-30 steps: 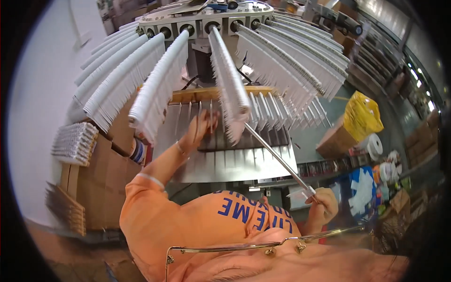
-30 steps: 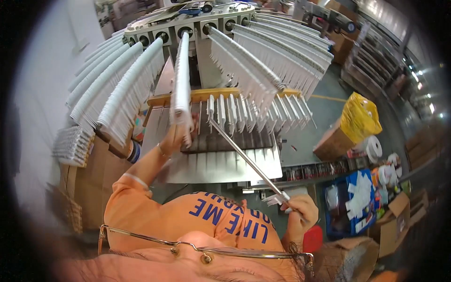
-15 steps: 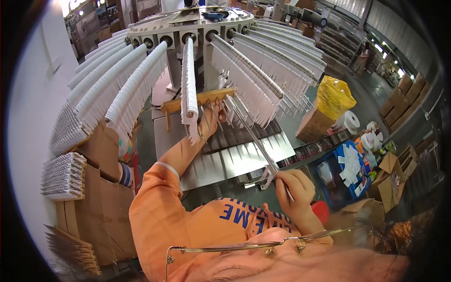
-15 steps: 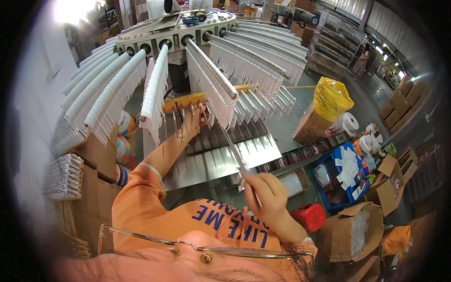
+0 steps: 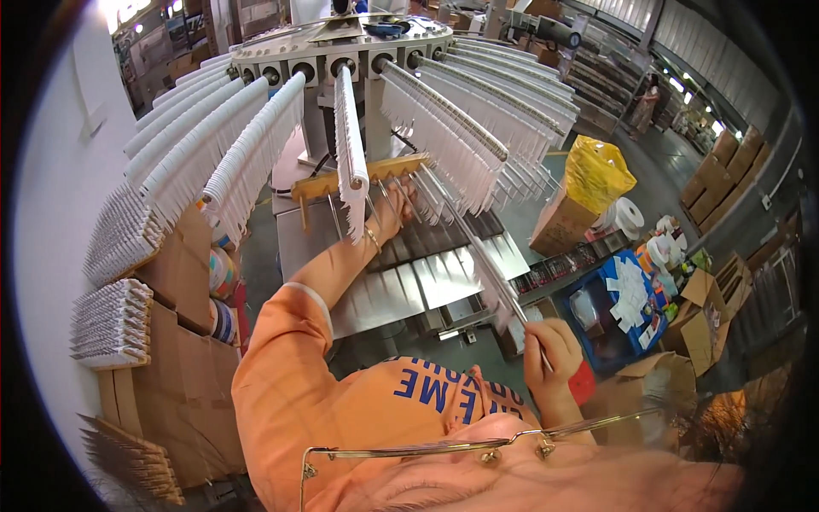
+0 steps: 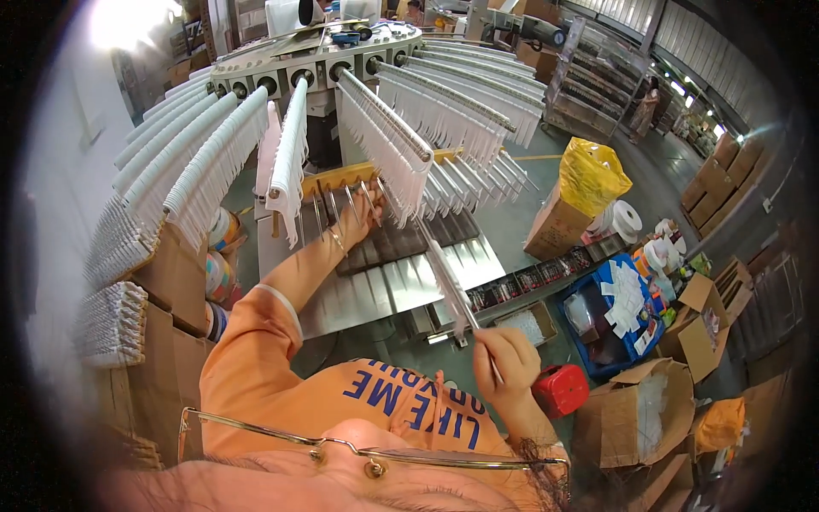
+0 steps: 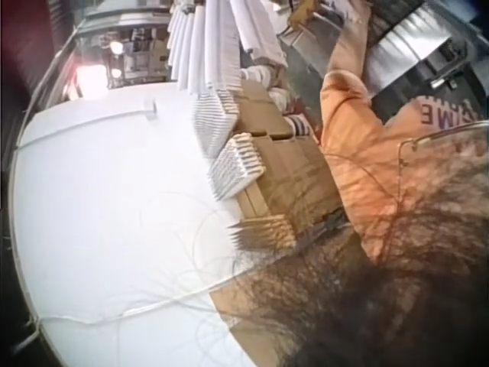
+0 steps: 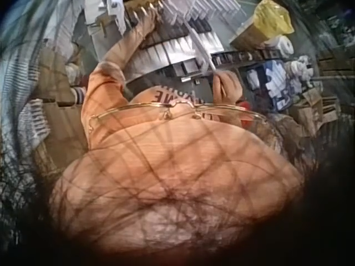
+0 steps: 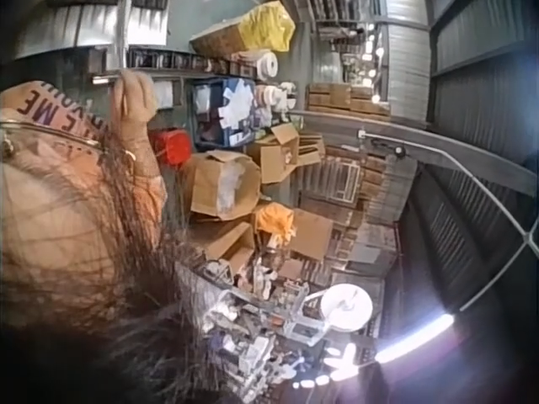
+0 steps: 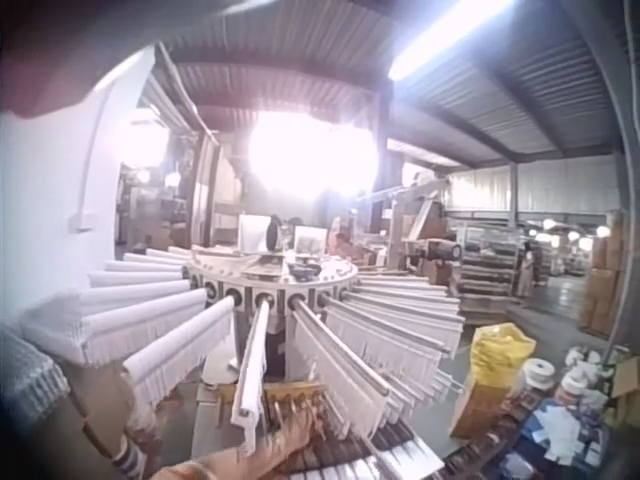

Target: Loading white plastic components into a rotary assembly machine and transferring items into storage containers.

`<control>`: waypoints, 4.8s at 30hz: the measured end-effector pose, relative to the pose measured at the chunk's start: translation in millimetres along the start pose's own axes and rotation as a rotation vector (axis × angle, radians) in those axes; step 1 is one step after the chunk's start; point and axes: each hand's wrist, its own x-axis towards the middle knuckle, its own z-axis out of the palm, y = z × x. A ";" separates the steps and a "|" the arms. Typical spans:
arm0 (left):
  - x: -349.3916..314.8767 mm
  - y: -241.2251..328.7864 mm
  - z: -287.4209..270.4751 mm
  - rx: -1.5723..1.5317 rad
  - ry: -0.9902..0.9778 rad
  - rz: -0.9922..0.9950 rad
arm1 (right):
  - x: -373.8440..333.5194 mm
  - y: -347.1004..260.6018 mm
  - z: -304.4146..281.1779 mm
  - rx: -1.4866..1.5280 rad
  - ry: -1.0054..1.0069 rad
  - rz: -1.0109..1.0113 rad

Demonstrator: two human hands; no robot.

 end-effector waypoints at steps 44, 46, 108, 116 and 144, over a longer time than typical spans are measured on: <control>-83.2 -20.5 201.2 1.298 -0.841 0.730 | -124.8 116.5 -87.8 0.917 0.835 0.724; -81.8 -43.1 217.0 1.134 -0.920 0.456 | -132.3 134.2 -107.8 0.937 0.835 0.704; 399.4 -121.9 285.5 1.654 0.803 1.255 | 300.0 746.2 84.0 1.706 0.030 0.736; 442.7 -48.2 277.0 1.577 0.894 1.358 | 396.8 736.6 156.6 1.883 -0.068 0.577; 151.3 -281.3 236.4 1.353 0.642 0.364 | 442.9 564.7 269.9 1.790 -0.166 0.242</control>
